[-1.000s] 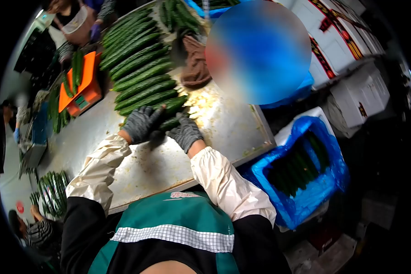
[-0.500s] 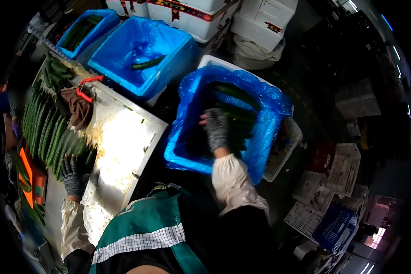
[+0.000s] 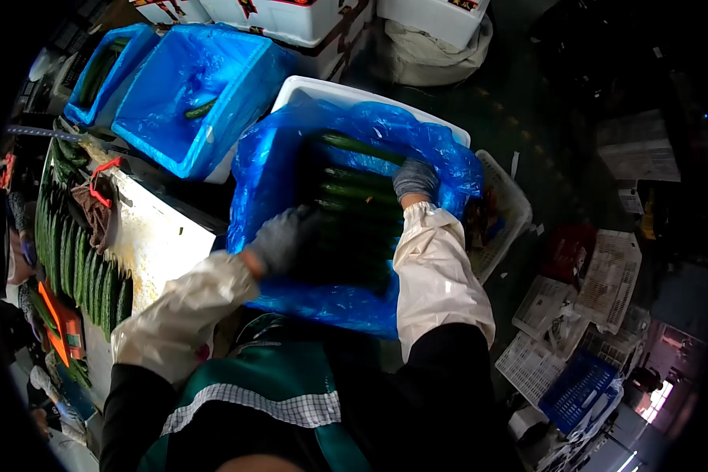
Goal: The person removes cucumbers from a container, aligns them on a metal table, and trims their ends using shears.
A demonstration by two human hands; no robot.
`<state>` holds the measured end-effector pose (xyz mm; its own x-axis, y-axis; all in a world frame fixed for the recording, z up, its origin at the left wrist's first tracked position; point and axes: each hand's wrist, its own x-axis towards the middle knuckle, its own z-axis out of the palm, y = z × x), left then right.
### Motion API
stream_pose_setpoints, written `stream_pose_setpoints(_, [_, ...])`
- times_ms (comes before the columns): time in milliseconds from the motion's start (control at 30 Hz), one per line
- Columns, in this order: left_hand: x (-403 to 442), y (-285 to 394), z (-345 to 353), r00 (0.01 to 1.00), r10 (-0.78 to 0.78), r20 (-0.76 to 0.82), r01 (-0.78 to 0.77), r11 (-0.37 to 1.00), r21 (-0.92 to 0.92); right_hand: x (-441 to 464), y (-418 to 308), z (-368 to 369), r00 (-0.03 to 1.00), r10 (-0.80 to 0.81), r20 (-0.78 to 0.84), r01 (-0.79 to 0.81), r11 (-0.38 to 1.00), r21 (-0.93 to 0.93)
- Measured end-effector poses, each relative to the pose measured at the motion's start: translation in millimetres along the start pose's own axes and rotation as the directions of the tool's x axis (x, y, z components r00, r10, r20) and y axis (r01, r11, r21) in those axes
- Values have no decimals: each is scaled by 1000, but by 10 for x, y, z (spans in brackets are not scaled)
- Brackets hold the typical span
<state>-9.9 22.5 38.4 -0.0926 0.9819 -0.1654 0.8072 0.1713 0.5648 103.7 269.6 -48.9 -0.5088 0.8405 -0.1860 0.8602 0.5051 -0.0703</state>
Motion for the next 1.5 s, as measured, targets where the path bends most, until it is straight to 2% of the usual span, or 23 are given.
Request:
stream_pose_setpoints(33, [253,-90,107,982,-146,118,158,982,-102,-36,-39,-56,996,6,-84,-2,999,42])
stream_pose_setpoints(100, [709,-325,290,918,-397,0,379,878,-292,-195,-59,-60,990,20,-142,-9,997,82])
stream_pose_setpoints(167, [1130,-590,427,794,-568,-217,552,823,-137,-306,-46,-34,973,192,-130,-141,935,327])
stream_pose_setpoints(233, [1483,-703,271,642,-766,-20,744,629,-225,-334,53,172,955,276,112,-298,896,328])
stream_pose_setpoints(333, [1868,-1104,407,613,-790,-9,765,596,-243,-287,195,460,896,443,32,-410,798,442])
stream_pose_setpoints(433, [1964,-1204,470,592,-805,-34,769,576,-276,-199,189,430,991,71,-110,-21,915,403])
stream_pose_setpoints(467, [1975,-1229,476,587,-808,-47,767,573,-289,-192,63,-11,961,123,248,-196,935,296])
stream_pose_setpoints(500, [1970,-1237,497,584,-810,-57,761,571,-309,-182,120,112,958,129,256,-205,932,298])
stream_pose_setpoints(567, [1972,-1252,497,578,-813,-76,749,565,-346,-158,216,492,986,67,-151,9,892,452])
stream_pose_setpoints(633, [1966,-1270,511,569,-817,-92,735,556,-388,-179,189,609,963,96,-251,49,855,516])
stream_pose_setpoints(667, [1957,-1279,517,565,-819,-98,726,550,-413,-182,184,654,883,424,199,-348,308,885])
stream_pose_setpoints(700, [1952,-1295,524,561,-821,-104,716,544,-437,-198,152,628,622,364,694,-560,-412,718])
stream_pose_setpoints(733, [1947,-1304,528,556,-824,-110,704,537,-465,-283,140,535,696,353,625,-323,-624,712])
stream_pose_setpoints(867, [1907,-1316,538,538,-833,-127,639,501,-584,-297,164,636,836,191,514,-134,-838,529])
stream_pose_setpoints(967, [1873,-1332,535,519,-845,-127,558,447,-699,-288,26,360,668,58,742,-381,-830,408])
stream_pose_setpoints(1100, [1807,-1314,512,500,-863,-70,359,280,-890,-269,-165,369,735,-260,627,-607,-665,435])
stream_pose_setpoints(1167, [1736,-1248,471,497,-868,3,215,120,-969,-274,-340,137,909,-24,417,-417,-32,908])
stream_pose_setpoints(1200, [1699,-1231,463,498,-866,43,140,31,-990,-286,-364,97,908,-28,418,-418,-35,908])
stream_pose_setpoints(1300, [1588,-1178,459,505,-844,181,-36,-230,-973,-296,-406,-25,929,-110,-353,333,666,668])
stream_pose_setpoints(1367, [1465,-1129,553,502,-849,167,-41,-216,-976,-318,-445,-126,873,-253,-417,462,701,543])
stream_pose_setpoints(1400, [1321,-1265,711,650,-690,-319,247,588,-770,-320,-468,-173,822,-423,-380,563,697,443])
stream_pose_setpoints(1433, [1308,-1102,702,470,-877,-100,89,160,-983,-322,-502,-201,749,-579,-322,662,666,343])
stream_pose_setpoints(1500, [1176,-890,665,474,-880,-25,69,66,-995,-333,-570,-140,740,-619,-262,672,666,324])
